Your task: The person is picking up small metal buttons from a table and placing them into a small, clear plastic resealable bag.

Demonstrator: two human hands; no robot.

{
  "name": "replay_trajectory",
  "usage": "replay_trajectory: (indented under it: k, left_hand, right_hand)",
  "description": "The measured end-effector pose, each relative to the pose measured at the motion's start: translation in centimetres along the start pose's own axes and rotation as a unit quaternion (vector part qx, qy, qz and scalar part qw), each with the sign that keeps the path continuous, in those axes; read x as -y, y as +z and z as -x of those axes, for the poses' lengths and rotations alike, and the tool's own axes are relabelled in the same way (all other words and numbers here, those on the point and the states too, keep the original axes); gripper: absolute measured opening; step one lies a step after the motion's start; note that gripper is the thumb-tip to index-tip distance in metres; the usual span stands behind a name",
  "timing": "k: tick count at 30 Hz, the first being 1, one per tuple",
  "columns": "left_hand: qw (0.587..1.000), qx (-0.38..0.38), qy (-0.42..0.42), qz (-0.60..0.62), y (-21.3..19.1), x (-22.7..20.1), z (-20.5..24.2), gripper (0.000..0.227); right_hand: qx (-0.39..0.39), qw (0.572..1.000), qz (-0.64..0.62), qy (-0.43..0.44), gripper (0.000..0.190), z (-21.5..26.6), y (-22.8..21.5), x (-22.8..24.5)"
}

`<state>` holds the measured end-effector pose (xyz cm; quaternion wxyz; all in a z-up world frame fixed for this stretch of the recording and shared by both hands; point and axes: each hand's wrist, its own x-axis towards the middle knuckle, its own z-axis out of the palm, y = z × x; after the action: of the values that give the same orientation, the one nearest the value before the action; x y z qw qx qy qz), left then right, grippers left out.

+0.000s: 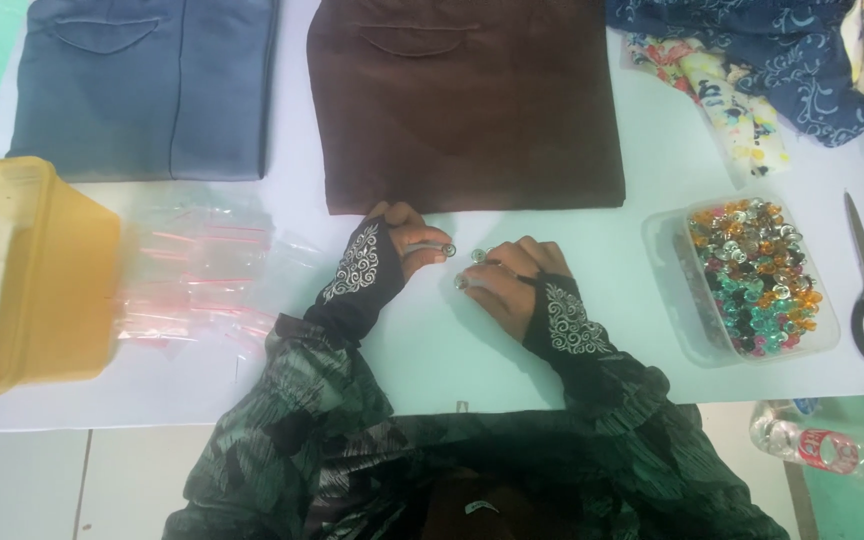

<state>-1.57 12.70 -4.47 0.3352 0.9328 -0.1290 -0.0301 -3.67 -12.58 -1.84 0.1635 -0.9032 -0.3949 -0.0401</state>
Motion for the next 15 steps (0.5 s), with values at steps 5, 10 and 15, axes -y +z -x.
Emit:
replay_trajectory:
  k: [5,10,15]
  left_hand:
    - [0.999,0.007,0.022,0.033,-0.2,-0.8,0.0,0.014]
    - [0.992,-0.002,0.048,0.121,0.8,0.2,-0.7,0.013]
    - [0.916,-0.046,0.008,0.397,-0.2,-0.8,-0.3,0.020]
  right_hand:
    - [-0.013,0.999,-0.014,0.031,0.017,0.2,-0.4,-0.1]
    - [0.011,0.998,-0.023,0.056,0.019,-0.5,-0.3,0.7]
    - [-0.002,0.999,-0.020,0.039,0.015,-0.9,0.2,0.6]
